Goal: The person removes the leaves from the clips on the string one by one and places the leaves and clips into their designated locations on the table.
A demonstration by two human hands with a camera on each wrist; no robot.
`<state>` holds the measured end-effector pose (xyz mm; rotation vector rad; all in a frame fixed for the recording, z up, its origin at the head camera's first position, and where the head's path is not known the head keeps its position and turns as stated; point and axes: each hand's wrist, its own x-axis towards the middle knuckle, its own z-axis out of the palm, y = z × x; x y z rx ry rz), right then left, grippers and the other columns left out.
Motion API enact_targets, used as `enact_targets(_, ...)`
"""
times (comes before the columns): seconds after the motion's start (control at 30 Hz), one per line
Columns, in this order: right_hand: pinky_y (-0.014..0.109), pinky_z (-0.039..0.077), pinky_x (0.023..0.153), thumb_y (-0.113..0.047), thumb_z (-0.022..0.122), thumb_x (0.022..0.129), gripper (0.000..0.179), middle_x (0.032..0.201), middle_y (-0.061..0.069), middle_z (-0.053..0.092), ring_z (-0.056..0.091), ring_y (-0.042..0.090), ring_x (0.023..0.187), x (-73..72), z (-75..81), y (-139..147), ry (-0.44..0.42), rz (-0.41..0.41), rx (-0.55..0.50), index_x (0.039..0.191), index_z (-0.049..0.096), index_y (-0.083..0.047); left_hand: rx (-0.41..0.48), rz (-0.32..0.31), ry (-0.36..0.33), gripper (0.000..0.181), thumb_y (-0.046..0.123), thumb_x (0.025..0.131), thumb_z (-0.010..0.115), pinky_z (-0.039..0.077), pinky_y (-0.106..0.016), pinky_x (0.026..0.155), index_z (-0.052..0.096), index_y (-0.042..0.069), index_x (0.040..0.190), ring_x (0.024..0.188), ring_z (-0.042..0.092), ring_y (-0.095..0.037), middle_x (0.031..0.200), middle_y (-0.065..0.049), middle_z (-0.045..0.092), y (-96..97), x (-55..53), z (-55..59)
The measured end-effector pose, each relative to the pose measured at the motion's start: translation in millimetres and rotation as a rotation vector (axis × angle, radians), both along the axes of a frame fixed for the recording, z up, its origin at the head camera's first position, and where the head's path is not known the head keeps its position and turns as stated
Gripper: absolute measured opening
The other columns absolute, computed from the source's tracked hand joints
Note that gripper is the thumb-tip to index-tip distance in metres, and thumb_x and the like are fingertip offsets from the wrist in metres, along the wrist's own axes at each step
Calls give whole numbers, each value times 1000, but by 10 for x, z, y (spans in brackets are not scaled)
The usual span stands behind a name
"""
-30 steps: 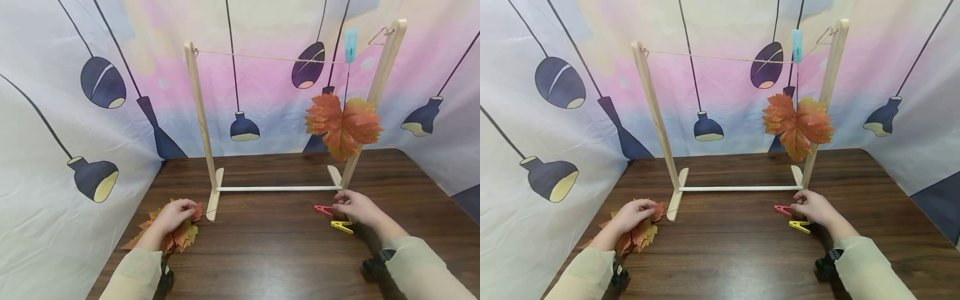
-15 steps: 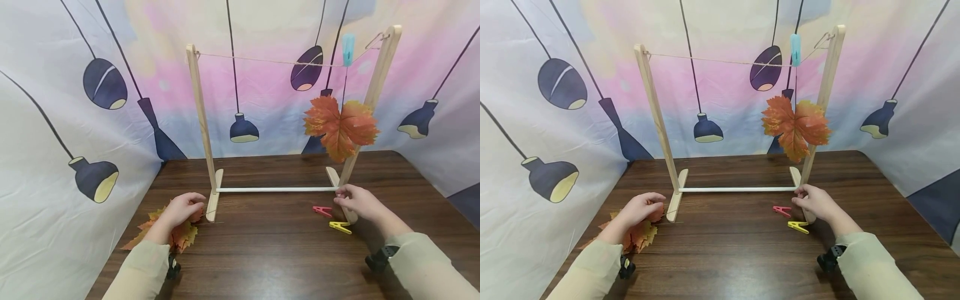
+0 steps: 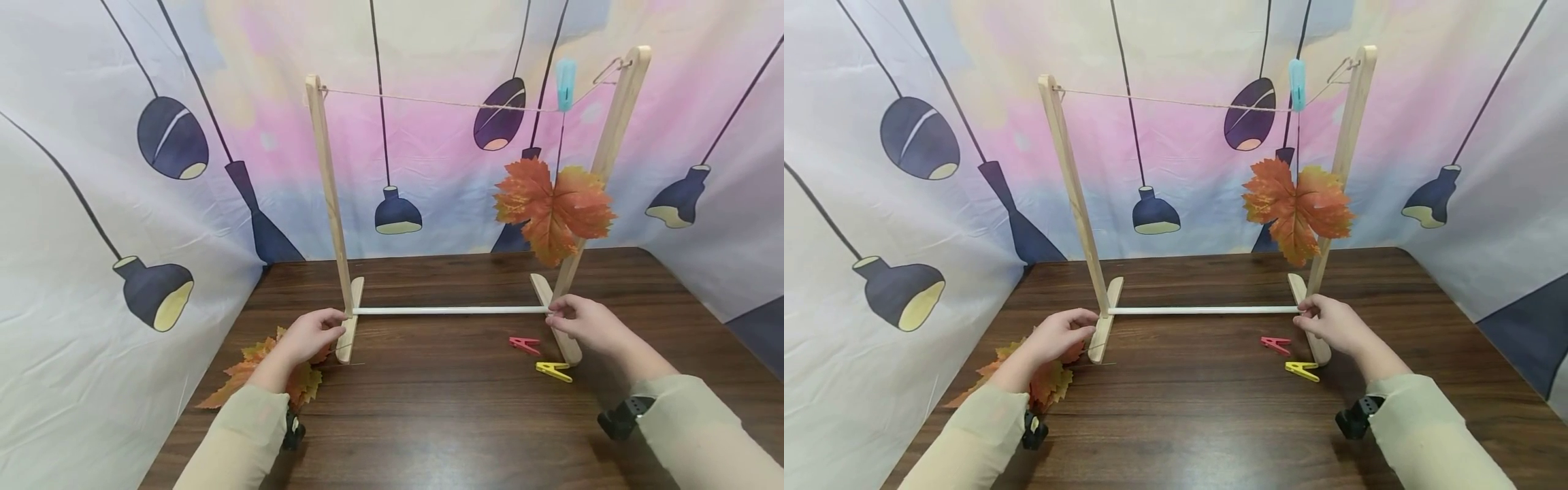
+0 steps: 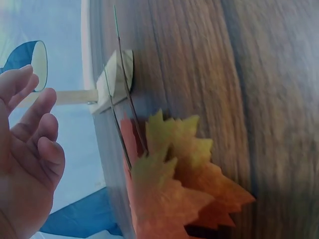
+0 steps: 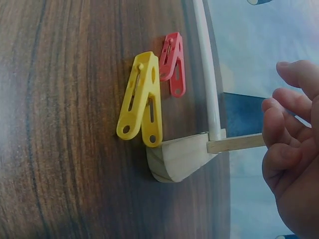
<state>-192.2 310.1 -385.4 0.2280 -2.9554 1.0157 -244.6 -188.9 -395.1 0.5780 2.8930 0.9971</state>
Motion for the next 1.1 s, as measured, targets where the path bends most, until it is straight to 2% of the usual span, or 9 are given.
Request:
enact_targets(0.13, 31, 48, 61, -33, 63, 90, 45, 93, 8, 59, 56, 16, 74, 5, 39, -13, 7, 4, 4, 114, 55, 5, -11, -7, -9, 30, 21, 92, 60, 45, -34, 66, 62, 11, 120, 76, 57, -15, 97, -2, 63, 67, -22, 23)
enact_targets(0.27, 31, 47, 61, -32, 63, 90, 43, 93, 8, 59, 56, 17, 76, 9, 71, -14, 20, 2, 9, 113, 55, 4, -1, -18, -15, 31, 22, 93, 60, 42, -33, 59, 61, 10, 121, 66, 52, -16, 94, -3, 61, 130, -41, 57)
enact_targets(0.43, 30, 48, 61, -28, 63, 90, 39, 93, 9, 60, 56, 18, 76, 0, 93, -6, 36, 4, 4, 112, 56, 3, 3, -32, 5, 30, 20, 92, 60, 44, -33, 62, 61, 9, 120, 70, 53, -16, 95, -3, 62, 201, -56, 83)
enact_targets(0.63, 32, 46, 65, -30, 63, 90, 40, 94, 8, 60, 56, 20, 81, -4, 137, -9, 67, 1, 40, 113, 58, 3, 18, -44, -10, 28, 22, 93, 60, 41, -33, 58, 62, 13, 119, 66, 50, -17, 93, -1, 60, 294, -77, 111)
enact_targets(0.9, 33, 47, 64, -36, 61, 91, 47, 97, 10, 60, 56, 21, 81, 11, 199, -18, 45, 5, 43, 115, 56, 3, 35, -52, -26, 27, 25, 93, 59, 43, -34, 62, 62, 17, 119, 71, 52, -18, 98, -2, 59, 425, -85, 204)
enact_targets(1.1, 32, 47, 64, -33, 60, 92, 43, 97, 11, 60, 57, 21, 80, 10, 224, -22, 44, 14, 26, 115, 55, 4, 29, -66, -3, 27, 22, 93, 60, 43, -34, 63, 62, 14, 119, 68, 51, -16, 98, -2, 62, 477, -96, 180)
